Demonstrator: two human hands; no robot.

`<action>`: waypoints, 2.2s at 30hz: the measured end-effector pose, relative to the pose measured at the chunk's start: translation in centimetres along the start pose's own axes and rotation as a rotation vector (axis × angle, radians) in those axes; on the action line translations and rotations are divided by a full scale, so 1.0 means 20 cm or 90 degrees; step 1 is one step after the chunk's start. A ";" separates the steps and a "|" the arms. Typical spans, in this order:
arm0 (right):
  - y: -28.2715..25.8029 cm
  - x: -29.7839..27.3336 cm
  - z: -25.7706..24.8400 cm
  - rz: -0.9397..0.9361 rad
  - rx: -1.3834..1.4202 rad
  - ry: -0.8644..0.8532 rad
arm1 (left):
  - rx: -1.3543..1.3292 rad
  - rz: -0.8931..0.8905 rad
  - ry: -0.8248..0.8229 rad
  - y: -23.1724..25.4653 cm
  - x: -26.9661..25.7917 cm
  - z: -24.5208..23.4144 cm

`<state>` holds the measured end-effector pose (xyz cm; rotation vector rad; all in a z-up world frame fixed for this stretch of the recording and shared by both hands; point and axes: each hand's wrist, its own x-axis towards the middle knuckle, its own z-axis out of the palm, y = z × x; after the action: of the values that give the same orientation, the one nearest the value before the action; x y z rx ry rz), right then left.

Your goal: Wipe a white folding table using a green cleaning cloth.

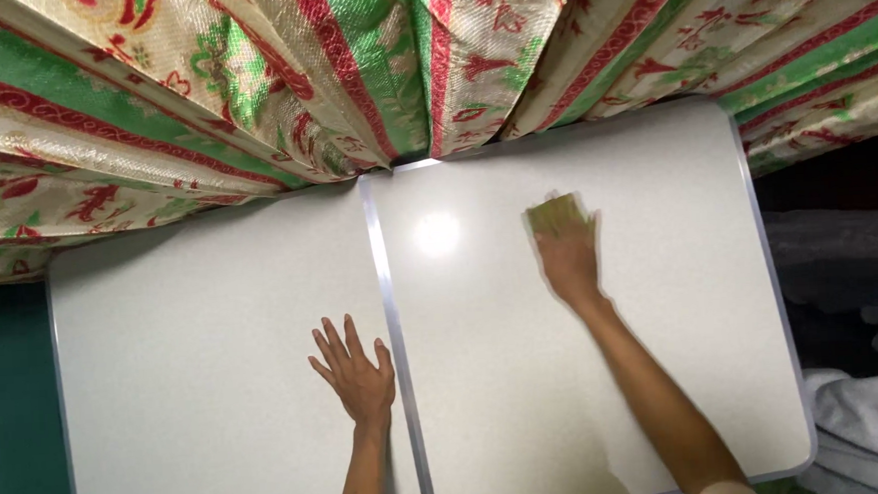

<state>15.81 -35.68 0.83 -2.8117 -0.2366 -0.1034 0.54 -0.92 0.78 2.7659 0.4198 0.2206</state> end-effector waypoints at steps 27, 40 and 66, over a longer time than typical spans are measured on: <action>0.17 -0.26 -0.06 0.009 0.024 -0.005 | 0.032 0.017 -0.076 -0.04 0.00 0.03; -0.23 -0.63 -0.09 -0.227 0.117 -0.128 | -0.021 0.080 -0.150 0.52 -0.03 0.01; 0.27 -0.52 -0.27 -0.024 -0.027 -0.097 | 0.031 0.145 -0.093 0.78 -0.04 0.16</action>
<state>6.22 -44.10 3.22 -2.8606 -0.3261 0.0993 4.55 -16.23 3.11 2.8522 0.0735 0.0620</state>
